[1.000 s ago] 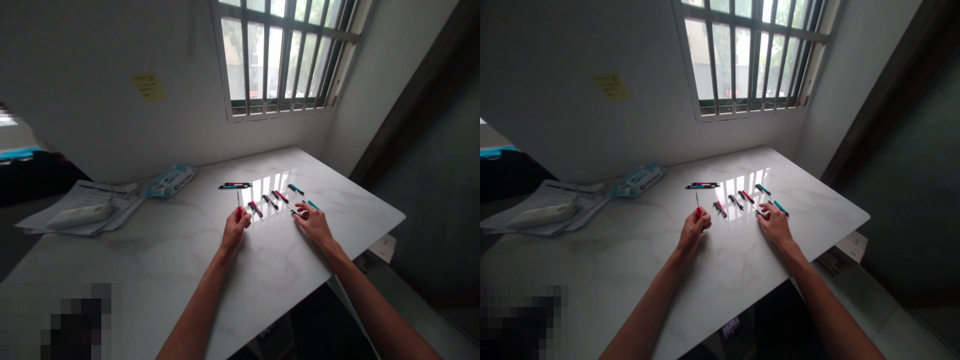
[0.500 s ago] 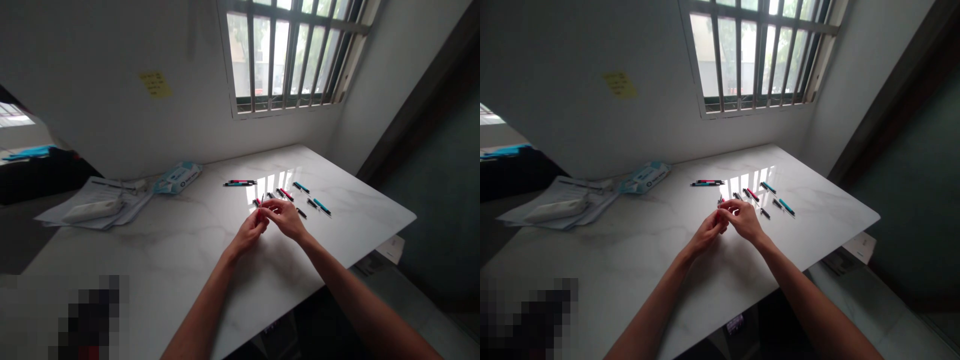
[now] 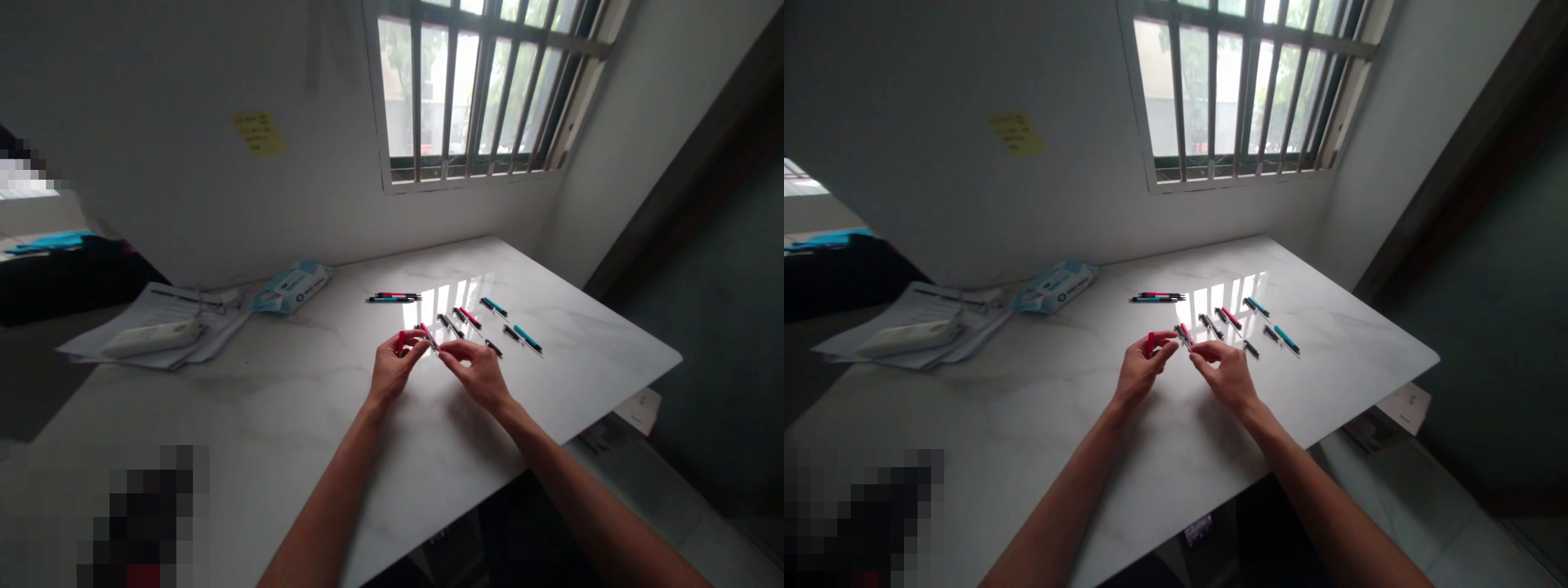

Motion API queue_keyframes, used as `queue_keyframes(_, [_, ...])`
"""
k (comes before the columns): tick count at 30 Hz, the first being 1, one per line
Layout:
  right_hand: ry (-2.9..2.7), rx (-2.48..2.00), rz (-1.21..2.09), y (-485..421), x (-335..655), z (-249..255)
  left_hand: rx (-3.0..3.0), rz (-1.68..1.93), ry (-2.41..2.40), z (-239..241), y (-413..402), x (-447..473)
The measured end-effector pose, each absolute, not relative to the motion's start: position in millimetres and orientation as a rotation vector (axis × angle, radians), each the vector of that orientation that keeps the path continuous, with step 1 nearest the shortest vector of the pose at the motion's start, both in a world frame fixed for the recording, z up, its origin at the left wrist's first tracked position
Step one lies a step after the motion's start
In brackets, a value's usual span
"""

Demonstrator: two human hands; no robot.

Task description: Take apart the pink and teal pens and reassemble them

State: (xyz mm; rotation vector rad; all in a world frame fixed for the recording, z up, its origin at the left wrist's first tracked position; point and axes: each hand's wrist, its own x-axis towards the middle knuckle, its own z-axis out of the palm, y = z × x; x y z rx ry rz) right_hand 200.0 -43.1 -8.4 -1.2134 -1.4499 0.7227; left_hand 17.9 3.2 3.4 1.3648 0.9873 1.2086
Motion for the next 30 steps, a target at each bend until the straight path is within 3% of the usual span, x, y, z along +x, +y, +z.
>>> queue_keyframes(12, [-1.615, -1.375, 0.524, -69, 244, -11, 1.205, 1.261, 1.091, 0, 9, 14])
queue_keyframes(18, [-1.445, -1.648, 0.196, -65, 314, -24, 1.591, 1.173, 1.238, 1, 7, 15])
queue_keyframes(30, [-1.522, -1.630, 0.207, -75, 320, -45, 1.971, 0.830, 1.393, 14, -14, 36])
